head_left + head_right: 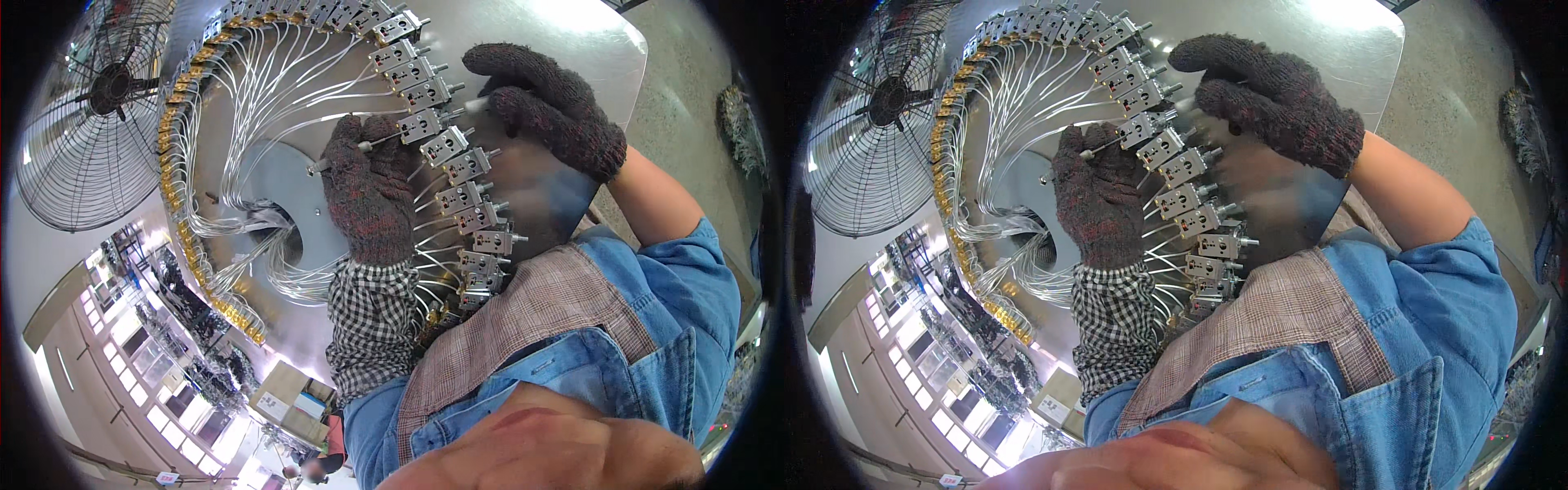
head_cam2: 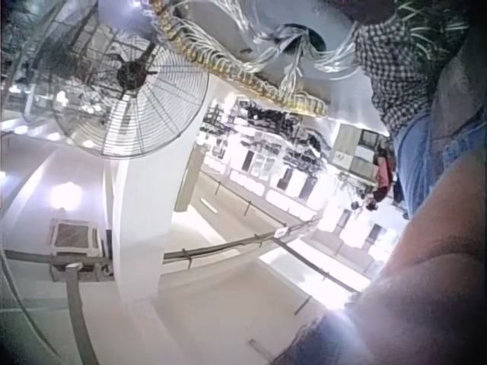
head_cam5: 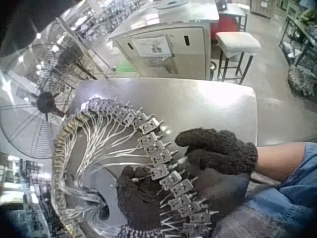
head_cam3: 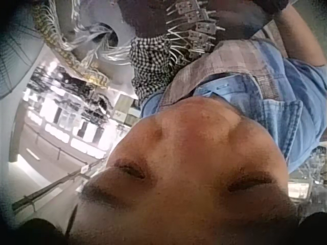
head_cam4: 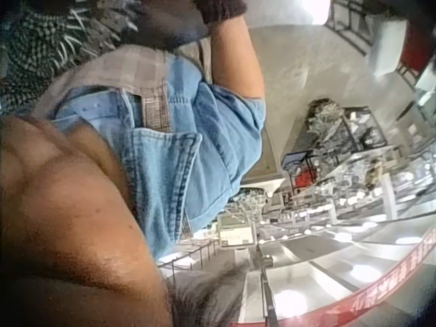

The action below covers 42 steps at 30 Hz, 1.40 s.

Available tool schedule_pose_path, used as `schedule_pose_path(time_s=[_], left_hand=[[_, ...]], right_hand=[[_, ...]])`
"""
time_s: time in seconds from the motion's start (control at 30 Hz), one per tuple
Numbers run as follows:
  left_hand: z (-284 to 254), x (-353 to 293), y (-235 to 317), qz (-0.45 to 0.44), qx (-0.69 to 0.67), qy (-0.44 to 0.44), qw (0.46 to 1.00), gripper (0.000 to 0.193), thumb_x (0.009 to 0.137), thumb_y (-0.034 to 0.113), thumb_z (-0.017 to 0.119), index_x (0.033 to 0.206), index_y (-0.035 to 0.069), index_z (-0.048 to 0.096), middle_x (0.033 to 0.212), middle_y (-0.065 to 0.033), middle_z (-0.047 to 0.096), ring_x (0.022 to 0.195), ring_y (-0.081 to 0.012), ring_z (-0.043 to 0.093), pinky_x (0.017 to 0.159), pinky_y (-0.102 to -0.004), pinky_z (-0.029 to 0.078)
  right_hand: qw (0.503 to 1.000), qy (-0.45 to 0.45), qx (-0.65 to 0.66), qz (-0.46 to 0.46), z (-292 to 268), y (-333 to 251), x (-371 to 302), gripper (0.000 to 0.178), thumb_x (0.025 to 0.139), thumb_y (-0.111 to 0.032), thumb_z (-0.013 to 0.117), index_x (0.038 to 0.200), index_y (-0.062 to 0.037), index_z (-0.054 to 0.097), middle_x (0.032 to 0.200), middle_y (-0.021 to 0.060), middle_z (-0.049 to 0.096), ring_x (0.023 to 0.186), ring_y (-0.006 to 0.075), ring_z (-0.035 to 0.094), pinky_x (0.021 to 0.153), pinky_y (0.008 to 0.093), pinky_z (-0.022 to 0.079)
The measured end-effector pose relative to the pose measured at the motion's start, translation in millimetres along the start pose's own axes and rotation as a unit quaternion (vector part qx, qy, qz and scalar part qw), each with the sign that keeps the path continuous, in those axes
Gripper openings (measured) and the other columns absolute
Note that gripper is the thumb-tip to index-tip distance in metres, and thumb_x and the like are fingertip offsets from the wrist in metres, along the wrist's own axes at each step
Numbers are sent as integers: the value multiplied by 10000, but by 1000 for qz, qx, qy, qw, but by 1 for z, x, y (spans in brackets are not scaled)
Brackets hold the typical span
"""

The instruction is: Assembling or adjusting small electronic components on a circular metal fixture.

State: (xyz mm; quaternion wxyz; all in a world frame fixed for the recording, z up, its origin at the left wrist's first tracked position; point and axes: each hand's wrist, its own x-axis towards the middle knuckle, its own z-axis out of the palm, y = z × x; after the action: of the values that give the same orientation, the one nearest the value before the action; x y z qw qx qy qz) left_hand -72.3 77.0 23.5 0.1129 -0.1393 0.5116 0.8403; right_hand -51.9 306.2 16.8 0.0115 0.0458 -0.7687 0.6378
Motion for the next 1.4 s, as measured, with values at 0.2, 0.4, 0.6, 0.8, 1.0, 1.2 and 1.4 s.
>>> schedule_pose_path(time_s=[0.2,0.4,0.6,0.8,1.0,1.2,1.4], left_hand=[[-1,0,0,4,4,-16,1000,333,909,290,434,1185,104,431,1062,-90,573,898,-267,605,627,-453,565],[9,-1,2,42,-55,-42,997,290,888,210,511,1089,1,489,981,-106,577,917,-221,591,804,-391,527],[6,-3,2,16,-35,-34,999,294,888,238,496,1108,43,482,997,-97,584,896,-241,602,719,-399,547],[3,0,3,-7,-4,-27,1000,279,879,228,490,1118,85,479,1017,-95,594,844,-263,622,569,-434,569],[6,-2,5,15,6,-39,999,276,876,215,499,1113,77,479,1004,-109,596,859,-262,620,591,-431,570],[6,0,-2,30,-27,0,999,294,892,240,482,1132,71,468,1023,-116,587,873,-265,616,612,-418,570],[13,-5,1,34,-46,-23,998,287,888,243,513,1066,18,499,956,-101,579,905,-230,593,775,-393,538]], right_hand=[[975,-23,63,211,0,-17,3,339,881,-315,521,1179,-154,531,851,64,606,710,132,585,613,272,502],[1000,4,-16,1,1,3,0,379,872,-323,541,1208,-152,503,864,91,600,735,144,595,641,292,510],[995,52,87,21,9,3,1,386,868,-338,539,1191,-127,521,892,83,600,702,135,595,604,275,506],[998,53,29,-7,10,16,3,356,878,-360,506,1095,-89,587,855,67,609,566,94,570,467,230,461],[989,30,90,112,9,-1,6,376,868,-382,513,1086,-85,589,800,53,617,568,94,571,466,231,464],[991,66,95,60,11,5,7,369,859,-383,529,1101,-110,581,745,33,602,580,92,569,443,228,442],[990,38,73,112,7,-1,3,346,863,-333,537,1160,-154,548,776,38,592,618,91,552,504,232,450]])
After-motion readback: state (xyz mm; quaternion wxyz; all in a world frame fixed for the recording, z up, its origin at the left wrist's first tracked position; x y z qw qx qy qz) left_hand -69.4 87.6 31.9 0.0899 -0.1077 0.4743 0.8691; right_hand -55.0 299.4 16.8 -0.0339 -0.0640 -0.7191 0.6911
